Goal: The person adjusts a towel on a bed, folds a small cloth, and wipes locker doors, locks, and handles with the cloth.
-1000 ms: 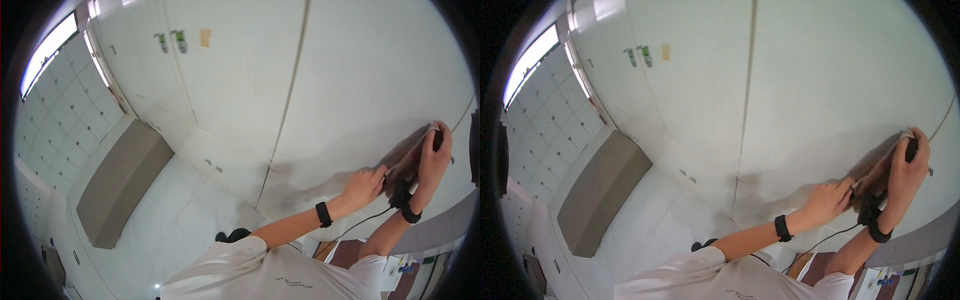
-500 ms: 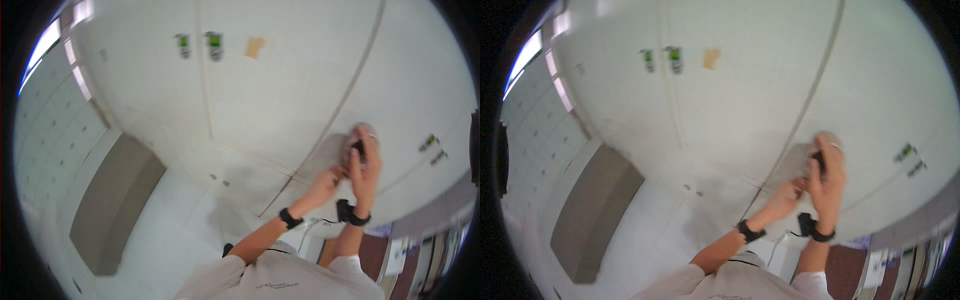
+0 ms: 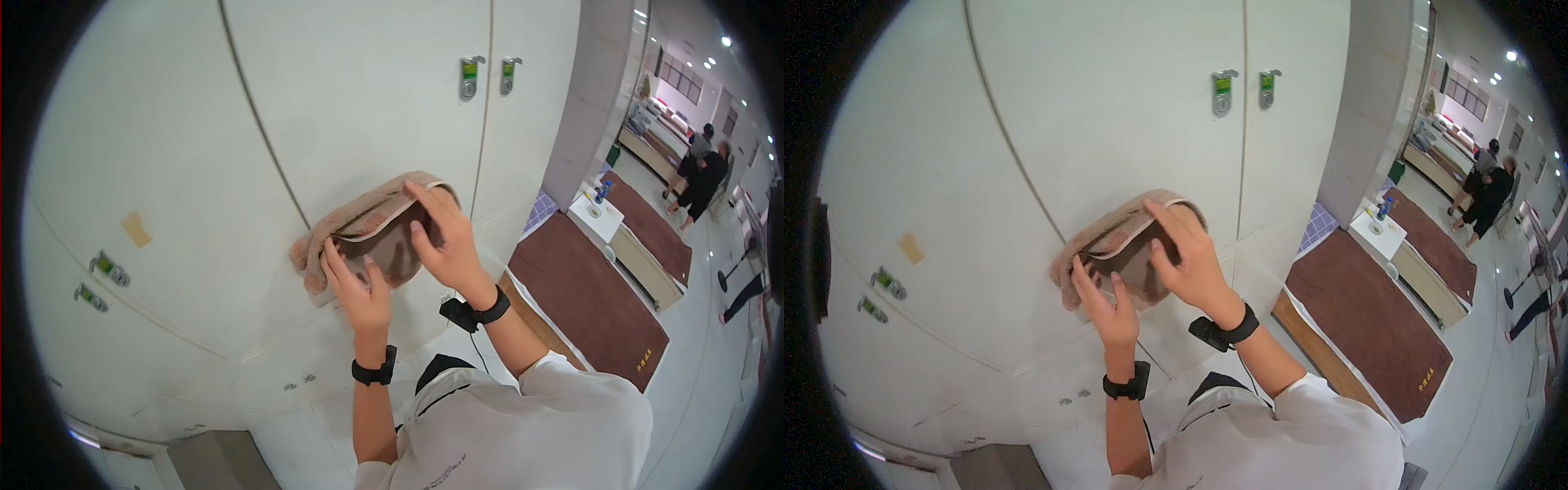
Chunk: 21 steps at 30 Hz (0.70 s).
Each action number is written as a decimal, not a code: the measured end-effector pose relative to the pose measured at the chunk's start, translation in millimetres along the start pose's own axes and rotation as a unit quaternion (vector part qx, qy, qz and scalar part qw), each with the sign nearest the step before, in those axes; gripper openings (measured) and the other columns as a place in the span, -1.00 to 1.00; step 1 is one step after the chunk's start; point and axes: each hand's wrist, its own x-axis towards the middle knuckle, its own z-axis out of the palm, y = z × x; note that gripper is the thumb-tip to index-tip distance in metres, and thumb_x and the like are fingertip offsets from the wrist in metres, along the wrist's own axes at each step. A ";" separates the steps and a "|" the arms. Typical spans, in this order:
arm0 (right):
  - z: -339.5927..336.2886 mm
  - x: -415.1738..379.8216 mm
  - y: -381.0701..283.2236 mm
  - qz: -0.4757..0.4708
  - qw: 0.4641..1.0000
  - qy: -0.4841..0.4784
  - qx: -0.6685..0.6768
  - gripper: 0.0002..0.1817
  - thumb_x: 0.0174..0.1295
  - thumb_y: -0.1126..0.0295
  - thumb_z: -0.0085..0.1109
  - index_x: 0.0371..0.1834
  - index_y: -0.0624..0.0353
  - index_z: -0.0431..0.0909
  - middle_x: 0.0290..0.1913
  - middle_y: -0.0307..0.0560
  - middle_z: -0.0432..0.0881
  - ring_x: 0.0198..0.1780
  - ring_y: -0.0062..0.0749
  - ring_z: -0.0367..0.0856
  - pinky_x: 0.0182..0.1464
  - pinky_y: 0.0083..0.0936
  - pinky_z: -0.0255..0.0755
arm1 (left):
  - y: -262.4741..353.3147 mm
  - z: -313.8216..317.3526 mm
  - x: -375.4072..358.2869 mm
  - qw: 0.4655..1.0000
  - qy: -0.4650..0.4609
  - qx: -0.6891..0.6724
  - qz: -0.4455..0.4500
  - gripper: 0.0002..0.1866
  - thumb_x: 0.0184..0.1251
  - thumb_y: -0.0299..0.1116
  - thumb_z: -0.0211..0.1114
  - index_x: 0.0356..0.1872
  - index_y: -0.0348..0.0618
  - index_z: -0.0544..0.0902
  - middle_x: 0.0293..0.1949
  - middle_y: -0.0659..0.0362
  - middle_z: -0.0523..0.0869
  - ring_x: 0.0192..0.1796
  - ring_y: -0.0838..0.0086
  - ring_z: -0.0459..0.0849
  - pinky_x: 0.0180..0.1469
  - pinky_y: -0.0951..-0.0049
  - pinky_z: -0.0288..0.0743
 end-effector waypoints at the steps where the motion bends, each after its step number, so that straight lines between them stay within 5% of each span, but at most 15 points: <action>1: -5.7 1.6 -10.7 -0.011 1.000 0.023 -0.009 -0.44 0.19 0.57 0.13 0.34 0.25 0.45 0.02 0.18 0.58 0.04 0.08 0.55 0.16 -0.29 0.44 | 12.1 -8.7 0.9 1.000 0.005 0.014 0.020 -0.33 0.46 -0.44 0.13 0.50 -0.44 0.10 0.38 -0.27 0.28 0.42 -0.09 0.31 0.46 0.02 0.15; 5: -46.8 7.1 54.7 0.012 0.996 0.079 0.026 -0.43 0.20 0.54 0.12 0.36 0.26 0.43 0.08 0.21 0.57 0.08 0.08 0.55 0.21 -0.28 0.40 | 17.9 69.0 11.1 0.987 -0.006 0.126 0.100 -0.30 0.45 -0.40 0.15 0.50 -0.44 0.08 0.38 -0.29 0.25 0.39 -0.09 0.32 0.45 0.01 0.14; 6: -57.2 10.7 63.2 0.040 0.996 0.069 0.038 -0.43 0.20 0.54 0.11 0.36 0.27 0.43 0.15 0.20 0.57 0.14 0.04 0.55 0.26 -0.28 0.37 | 23.8 82.9 14.1 0.987 0.003 0.131 0.095 -0.35 0.39 -0.34 0.21 0.42 -0.48 0.27 0.31 -0.37 0.35 0.32 -0.20 0.39 0.35 -0.02 0.24; 12: -78.8 61.5 155.2 -0.025 0.997 0.071 0.024 -0.32 0.16 0.57 0.11 0.45 0.31 0.32 0.13 0.25 0.55 0.14 0.10 0.52 0.27 -0.21 0.36 | 38.9 164.4 68.1 0.969 0.028 0.158 0.188 -0.54 0.44 -0.35 0.20 0.23 -0.49 0.49 0.13 -0.31 0.57 0.18 -0.18 0.52 0.27 0.02 0.35; 15: -82.4 84.7 170.4 -0.094 0.995 0.008 -0.019 -0.24 0.11 0.59 0.11 0.49 0.36 0.23 0.11 0.29 0.54 0.09 0.15 0.50 0.21 -0.15 0.37 | 37.7 202.8 84.3 0.963 -0.041 0.193 0.183 -0.66 0.37 -0.39 0.23 0.11 -0.30 0.64 0.03 -0.10 0.67 0.06 -0.06 0.62 0.13 0.04 0.45; 16: -80.8 92.6 171.7 -0.093 0.995 0.025 -0.001 -0.44 0.12 0.62 0.09 0.28 0.41 0.42 0.07 0.31 0.54 0.06 0.24 0.48 0.12 -0.17 0.41 | 39.7 210.1 90.5 0.958 -0.030 0.206 0.195 -0.68 0.37 -0.39 0.23 0.09 -0.28 0.65 0.03 -0.07 0.68 0.06 -0.04 0.62 0.14 0.05 0.45; 20: -82.3 104.3 189.9 -0.108 0.994 0.027 0.017 -0.76 0.12 0.57 0.12 -0.13 0.40 0.51 -0.19 0.23 0.54 -0.20 0.22 0.51 -0.17 -0.12 0.41 | 48.9 223.5 102.5 0.934 -0.029 0.296 0.200 -0.66 0.40 -0.38 0.19 0.14 -0.27 0.61 0.08 -0.14 0.65 0.12 -0.10 0.58 0.19 0.09 0.43; 21: -85.1 108.8 191.4 -0.110 0.994 0.013 0.017 -0.74 0.11 0.55 0.13 -0.10 0.38 0.51 -0.19 0.20 0.54 -0.19 0.18 0.51 -0.17 -0.13 0.43 | 52.1 223.4 106.9 0.924 -0.039 0.326 0.196 -0.62 0.42 -0.37 0.18 0.20 -0.28 0.58 0.10 -0.20 0.64 0.14 -0.16 0.56 0.21 0.10 0.42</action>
